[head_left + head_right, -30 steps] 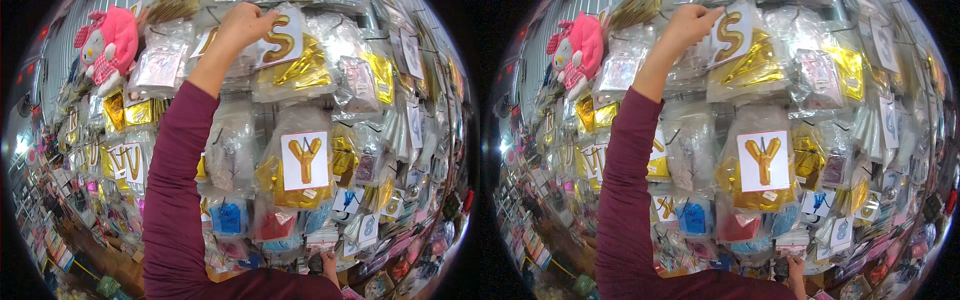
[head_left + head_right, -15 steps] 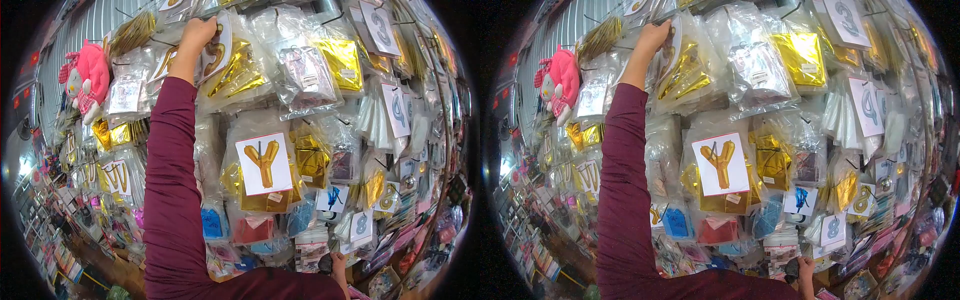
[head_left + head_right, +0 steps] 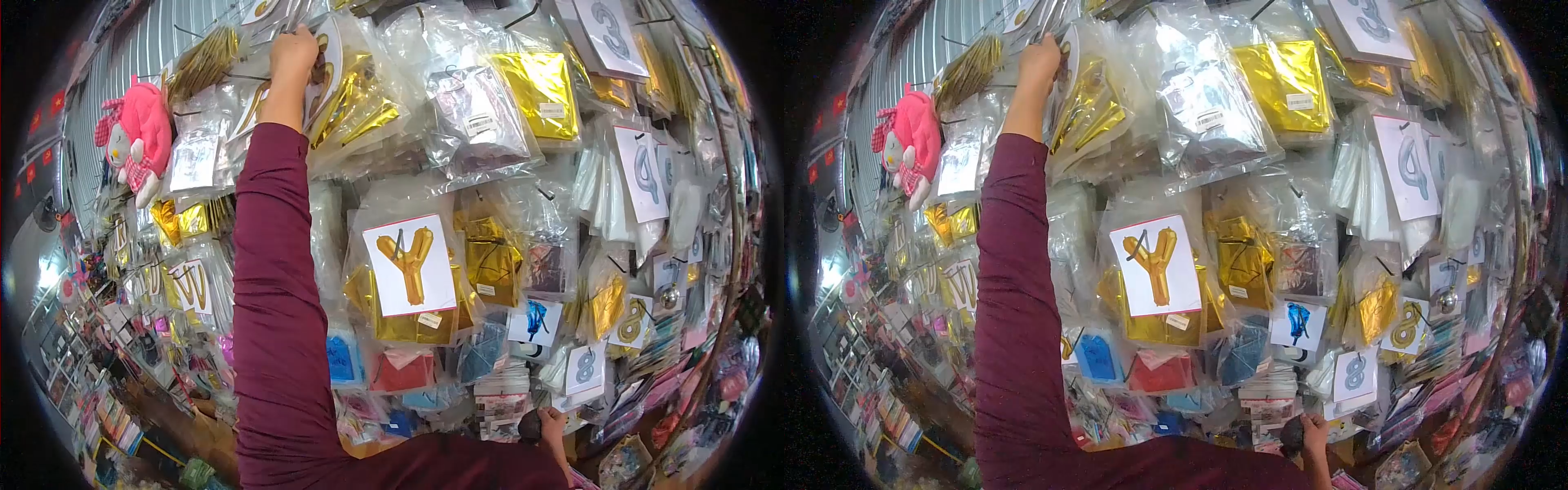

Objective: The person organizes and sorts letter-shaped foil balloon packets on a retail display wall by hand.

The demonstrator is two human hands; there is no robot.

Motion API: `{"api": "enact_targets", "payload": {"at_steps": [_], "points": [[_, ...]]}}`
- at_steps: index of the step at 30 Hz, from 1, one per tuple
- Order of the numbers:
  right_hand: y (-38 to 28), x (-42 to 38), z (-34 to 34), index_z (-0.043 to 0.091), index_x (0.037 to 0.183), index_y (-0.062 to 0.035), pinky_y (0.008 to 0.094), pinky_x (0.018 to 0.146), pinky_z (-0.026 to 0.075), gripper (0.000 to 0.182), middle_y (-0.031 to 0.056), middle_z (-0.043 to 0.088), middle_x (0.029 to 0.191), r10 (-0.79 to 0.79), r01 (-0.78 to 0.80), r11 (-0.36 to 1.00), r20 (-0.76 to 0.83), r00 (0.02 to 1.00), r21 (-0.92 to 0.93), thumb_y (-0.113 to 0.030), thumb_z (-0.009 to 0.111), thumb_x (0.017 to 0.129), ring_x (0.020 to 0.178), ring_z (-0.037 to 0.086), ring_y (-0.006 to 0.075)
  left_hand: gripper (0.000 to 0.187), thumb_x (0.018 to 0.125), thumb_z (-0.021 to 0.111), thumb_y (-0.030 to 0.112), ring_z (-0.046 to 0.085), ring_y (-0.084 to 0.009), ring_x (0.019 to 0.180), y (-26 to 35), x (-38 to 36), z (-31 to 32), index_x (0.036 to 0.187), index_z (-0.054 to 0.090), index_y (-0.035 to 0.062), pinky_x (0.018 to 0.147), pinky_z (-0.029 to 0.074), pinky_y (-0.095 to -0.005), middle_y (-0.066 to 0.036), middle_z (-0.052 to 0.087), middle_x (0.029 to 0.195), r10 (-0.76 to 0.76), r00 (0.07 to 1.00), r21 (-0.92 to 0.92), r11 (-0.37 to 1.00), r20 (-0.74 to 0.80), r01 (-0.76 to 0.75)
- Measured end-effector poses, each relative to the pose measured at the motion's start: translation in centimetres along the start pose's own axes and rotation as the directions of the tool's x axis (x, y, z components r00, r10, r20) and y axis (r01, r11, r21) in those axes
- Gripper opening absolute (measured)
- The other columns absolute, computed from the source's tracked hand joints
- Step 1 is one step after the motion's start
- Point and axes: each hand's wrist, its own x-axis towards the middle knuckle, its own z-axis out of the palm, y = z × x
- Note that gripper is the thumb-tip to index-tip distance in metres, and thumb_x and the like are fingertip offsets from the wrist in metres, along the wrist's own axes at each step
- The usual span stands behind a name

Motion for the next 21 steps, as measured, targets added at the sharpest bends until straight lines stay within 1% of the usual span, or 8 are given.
{"api": "enact_targets", "payload": {"at_steps": [3,5,6,8,10,12,15,21], "points": [[-2.2,-1.1,0.3,0.053,0.063,-0.0022,0.0254,0.047,0.036,0.015,0.0009,0.050,0.056,0.068,-0.068,0.998,0.005,0.998,-0.009,-0.006,0.057,0.077,0.047,0.044,0.0094,0.054,0.083,0.038,0.036,0.051,-0.0417,0.096,-1.1,0.4,0.6,0.090,0.055,-0.0156,0.085,0.039,-0.0414,-0.033,0.053,0.096,-0.010,0.998,-0.054,0.999,-0.061,0.007],[-0.8,-0.3,-0.3,0.053,0.063,-0.0022,0.0253,0.047,0.036,0.015,0.0007,0.050,0.056,0.065,-0.065,0.998,0.009,0.998,0.026,-0.007,0.058,0.076,0.047,0.044,0.0094,0.049,0.083,0.042,0.036,0.055,-0.0254,0.056,-1.3,0.4,0.6,0.074,0.059,-0.0095,0.052,0.042,-0.0352,-0.018,0.059,0.067,-0.118,0.988,-0.308,0.948,-0.104,0.081],[-0.4,0.0,-0.5,0.053,0.063,-0.0023,0.0252,0.047,0.036,0.015,0.0005,0.050,0.055,0.059,-0.060,0.997,0.016,0.998,0.057,-0.007,0.058,0.076,0.047,0.044,0.0094,0.049,0.083,0.042,0.036,0.055,-0.0254,0.056,-1.2,0.5,0.8,0.074,0.059,-0.0095,0.052,0.042,-0.0352,-0.018,0.059,0.067,-0.119,0.988,-0.307,0.948,-0.102,0.083],[-1.0,-0.1,-0.3,0.053,0.063,-0.0022,0.0249,0.047,0.036,0.015,0.0002,0.049,0.055,0.062,-0.062,0.998,0.014,0.998,0.033,-0.007,0.058,0.076,0.048,0.044,0.0093,0.046,0.084,0.042,0.036,0.043,-0.0157,0.042,1.1,-2.1,-1.2,0.064,0.055,-0.0032,0.039,0.032,-0.0291,-0.008,0.050,0.053,-0.241,0.968,-0.464,0.852,0.066,0.244],[-0.9,0.2,-0.6,0.053,0.063,-0.0022,0.0245,0.047,0.036,0.015,-0.0001,0.049,0.055,0.062,-0.062,0.998,0.017,0.998,0.008,-0.007,0.058,0.076,0.048,0.044,0.0092,0.045,0.085,0.041,0.036,0.038,-0.0132,0.039,0.3,-2.4,-1.3,0.061,0.052,-0.0002,0.037,0.028,-0.0259,-0.005,0.046,0.048,-0.231,0.973,-0.449,0.868,0.014,0.212],[0.1,0.8,-0.9,0.053,0.063,-0.0022,0.0248,0.047,0.035,0.015,-0.0008,0.049,0.055,0.048,-0.050,0.998,0.053,0.997,0.039,-0.008,0.059,0.076,0.048,0.043,0.0087,0.045,0.085,0.041,0.034,0.045,-0.0170,0.041,0.3,-4.1,-2.2,0.064,0.053,-0.0039,0.038,0.033,-0.0287,-0.010,0.052,0.053,-0.256,0.964,-0.624,0.742,0.073,0.244],[-1.5,0.0,-0.2,0.052,0.062,-0.0030,0.0250,0.046,0.034,0.016,-0.0019,0.047,0.054,0.087,-0.086,0.995,0.015,0.996,-0.040,-0.008,0.059,0.075,0.048,0.041,0.0080,0.043,0.087,0.039,0.035,0.039,-0.0125,0.038,-0.3,-6.9,-4.0,0.063,0.051,0.0011,0.035,0.028,-0.0243,-0.006,0.049,0.051,-0.289,0.938,-0.689,0.640,0.193,0.340],[0.6,0.2,-0.5,0.050,0.059,-0.0040,0.0255,0.046,0.032,0.018,-0.0024,0.044,0.054,0.125,-0.120,0.991,0.074,0.989,-0.065,-0.007,0.058,0.075,0.048,0.038,0.0076,0.040,0.089,0.037,0.035,0.035,-0.0100,0.034,-2.3,-10.6,-5.8,0.067,0.049,0.0032,0.033,0.029,-0.0226,-0.003,0.045,0.049,-0.327,0.935,-0.862,0.426,0.136,0.274]]}}
